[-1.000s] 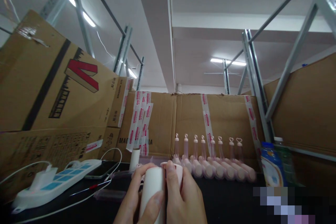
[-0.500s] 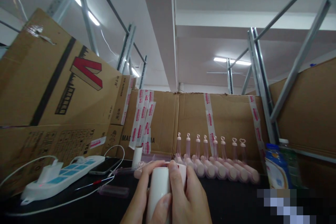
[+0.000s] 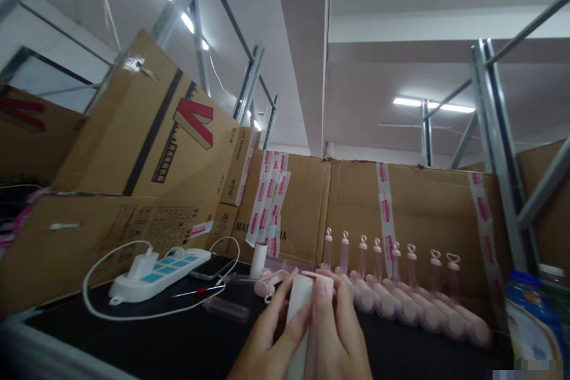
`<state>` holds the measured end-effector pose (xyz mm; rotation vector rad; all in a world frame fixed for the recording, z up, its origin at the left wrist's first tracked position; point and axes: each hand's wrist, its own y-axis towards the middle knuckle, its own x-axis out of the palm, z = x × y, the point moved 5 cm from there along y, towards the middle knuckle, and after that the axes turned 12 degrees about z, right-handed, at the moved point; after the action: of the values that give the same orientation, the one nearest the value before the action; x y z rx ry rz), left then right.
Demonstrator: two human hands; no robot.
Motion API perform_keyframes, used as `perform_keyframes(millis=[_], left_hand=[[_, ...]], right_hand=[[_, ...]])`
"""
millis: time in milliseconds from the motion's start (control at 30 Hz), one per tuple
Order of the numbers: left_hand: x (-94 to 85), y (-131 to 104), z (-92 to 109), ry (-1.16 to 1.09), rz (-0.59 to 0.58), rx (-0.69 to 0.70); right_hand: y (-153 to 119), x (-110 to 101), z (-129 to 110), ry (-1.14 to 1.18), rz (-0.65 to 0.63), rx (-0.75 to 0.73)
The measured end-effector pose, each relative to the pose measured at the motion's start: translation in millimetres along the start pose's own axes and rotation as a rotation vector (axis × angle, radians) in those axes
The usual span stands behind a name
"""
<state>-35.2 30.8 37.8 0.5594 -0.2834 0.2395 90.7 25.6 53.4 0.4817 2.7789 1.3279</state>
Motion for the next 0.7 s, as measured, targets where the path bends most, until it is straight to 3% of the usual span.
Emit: perform_keyframes(millis=[100,167,267,400,567,700], left_hand=[[-17.9,12.7,-11.6,-0.213,0.170,-0.180],[-33.4,21.1,-11.6,-0.279,0.251,-0.257],[-64.2,33.5,-3.1,-0.320,0.364,-0.280],[-101.8,46.0,10.3,-0.341,0.466,-0.253],[-133.2,57.1,18.7,-0.357,0.541,-0.169],[-159.6,64.6,14.0,-0.341,0.602,-0.137]], right_hand=[[21.0,37.9,20.8,0.034,-0.124,0.146],[36.2,65.5,33.2,0.039,-0.184,0.158],[49.7,105.0,48.0,0.010,-0.280,0.121],[34.4,149.6,61.7,-0.100,-0.487,0.031],[2.5,184.8,78.6,-0.225,-0.634,-0.059],[13.2,193.3,93.8,-0.302,-0.586,-0.096]])
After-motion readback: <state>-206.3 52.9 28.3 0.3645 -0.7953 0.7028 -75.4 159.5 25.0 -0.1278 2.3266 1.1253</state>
